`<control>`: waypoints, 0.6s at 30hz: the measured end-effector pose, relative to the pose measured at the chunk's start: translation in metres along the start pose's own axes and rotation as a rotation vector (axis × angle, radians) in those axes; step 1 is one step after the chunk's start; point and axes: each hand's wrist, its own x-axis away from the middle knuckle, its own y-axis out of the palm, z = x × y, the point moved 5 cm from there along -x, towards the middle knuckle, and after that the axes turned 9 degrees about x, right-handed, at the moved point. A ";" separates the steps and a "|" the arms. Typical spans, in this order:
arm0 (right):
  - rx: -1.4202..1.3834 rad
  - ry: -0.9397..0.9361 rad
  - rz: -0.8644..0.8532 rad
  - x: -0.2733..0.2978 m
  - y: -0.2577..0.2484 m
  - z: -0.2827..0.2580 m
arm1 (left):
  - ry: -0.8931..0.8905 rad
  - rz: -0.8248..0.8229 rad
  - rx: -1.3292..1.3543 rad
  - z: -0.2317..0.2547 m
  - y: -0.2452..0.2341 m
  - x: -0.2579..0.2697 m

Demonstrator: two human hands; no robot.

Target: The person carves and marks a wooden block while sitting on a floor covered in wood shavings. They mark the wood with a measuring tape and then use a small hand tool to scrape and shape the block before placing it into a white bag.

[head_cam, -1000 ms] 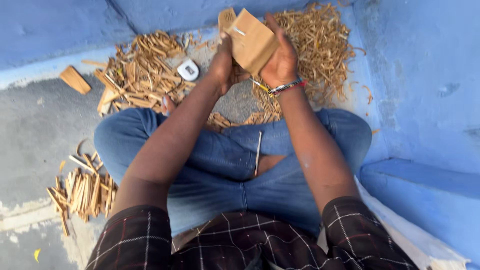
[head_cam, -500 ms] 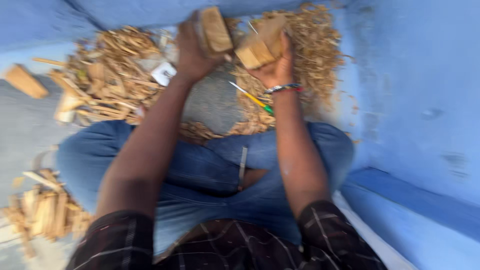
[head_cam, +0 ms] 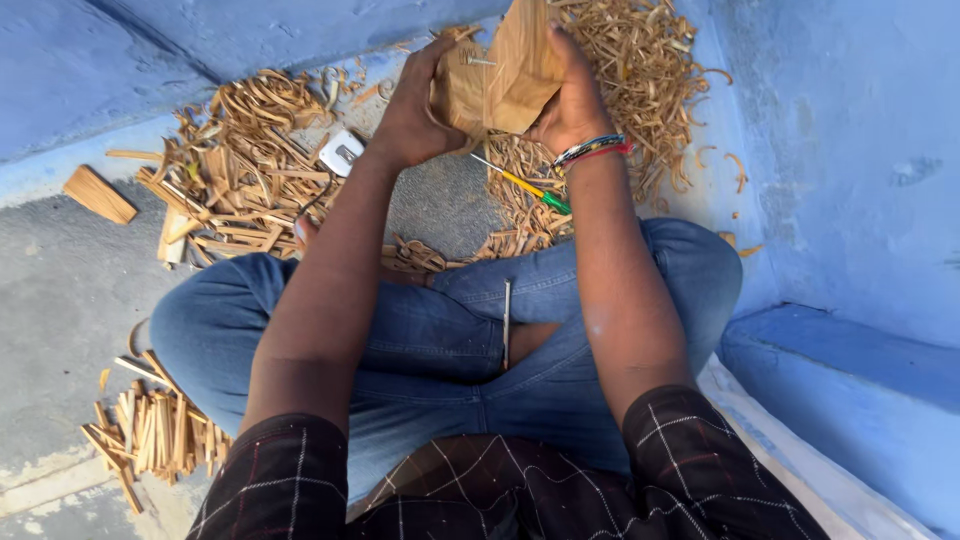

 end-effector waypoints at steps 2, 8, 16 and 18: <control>-0.042 -0.005 -0.035 0.005 -0.005 -0.007 | 0.015 -0.014 0.006 0.005 0.001 0.001; -0.067 0.013 -0.059 0.011 -0.006 -0.004 | -0.027 -0.032 0.404 0.008 -0.002 0.002; 0.019 0.027 -0.119 0.009 0.007 0.003 | 0.130 -0.032 0.111 0.011 -0.006 0.006; 0.078 -0.001 -0.074 0.011 0.002 0.001 | 0.090 -0.035 0.139 0.011 -0.004 0.006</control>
